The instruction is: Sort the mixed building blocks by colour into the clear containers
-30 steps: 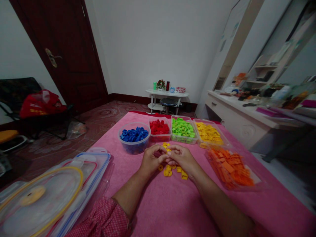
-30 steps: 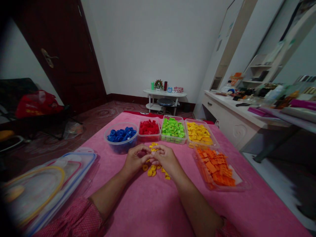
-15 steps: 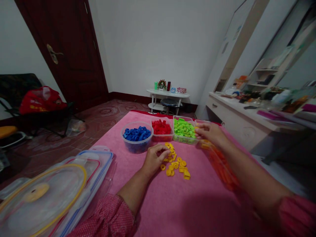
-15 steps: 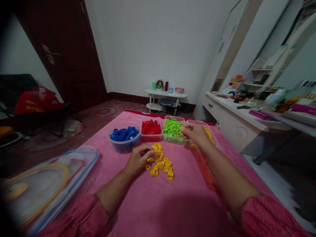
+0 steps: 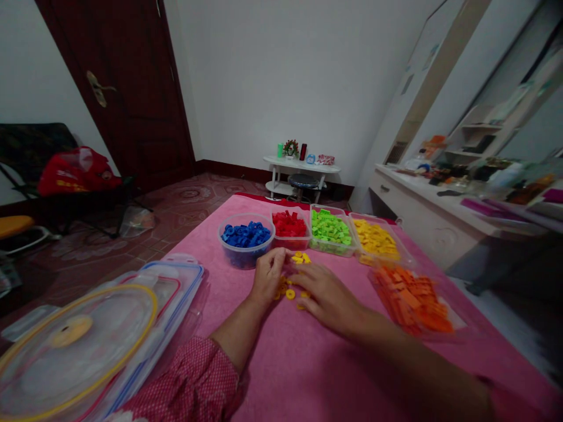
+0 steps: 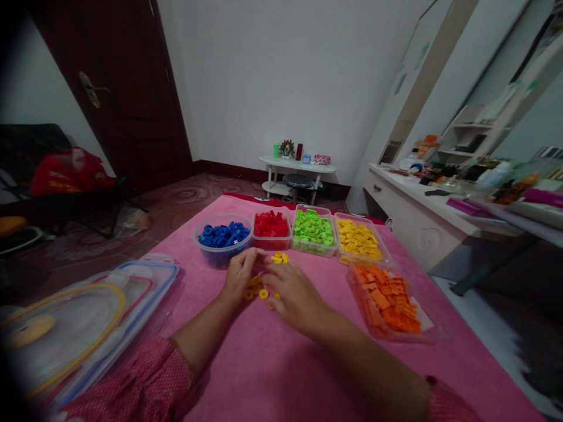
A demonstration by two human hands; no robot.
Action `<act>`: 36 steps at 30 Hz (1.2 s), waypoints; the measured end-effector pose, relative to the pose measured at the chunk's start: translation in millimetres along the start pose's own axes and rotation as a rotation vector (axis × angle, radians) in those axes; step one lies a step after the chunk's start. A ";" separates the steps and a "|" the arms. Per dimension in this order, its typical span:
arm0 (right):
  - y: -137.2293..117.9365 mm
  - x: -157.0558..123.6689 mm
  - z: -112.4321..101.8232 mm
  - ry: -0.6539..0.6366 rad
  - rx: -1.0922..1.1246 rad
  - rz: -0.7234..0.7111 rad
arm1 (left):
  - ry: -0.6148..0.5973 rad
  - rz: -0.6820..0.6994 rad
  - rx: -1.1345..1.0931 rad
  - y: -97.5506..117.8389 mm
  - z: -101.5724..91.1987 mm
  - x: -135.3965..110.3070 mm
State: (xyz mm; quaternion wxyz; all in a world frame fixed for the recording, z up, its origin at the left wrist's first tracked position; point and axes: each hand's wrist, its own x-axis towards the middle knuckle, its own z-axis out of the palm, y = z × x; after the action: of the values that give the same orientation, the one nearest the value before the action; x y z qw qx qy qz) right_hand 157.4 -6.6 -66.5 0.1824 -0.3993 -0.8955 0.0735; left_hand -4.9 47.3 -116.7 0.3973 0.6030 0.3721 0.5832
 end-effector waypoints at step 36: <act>63.1 -18.2 -10.0 0.531 0.954 0.752 | -0.420 0.180 0.575 -0.2 9.5 -7.7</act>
State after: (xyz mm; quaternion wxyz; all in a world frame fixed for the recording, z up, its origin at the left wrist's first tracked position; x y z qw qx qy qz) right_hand 215.9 22.1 -79.7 0.5155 -0.5646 -0.4892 0.4196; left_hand 4.2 39.9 -120.1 0.2266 0.8270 0.3765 0.3507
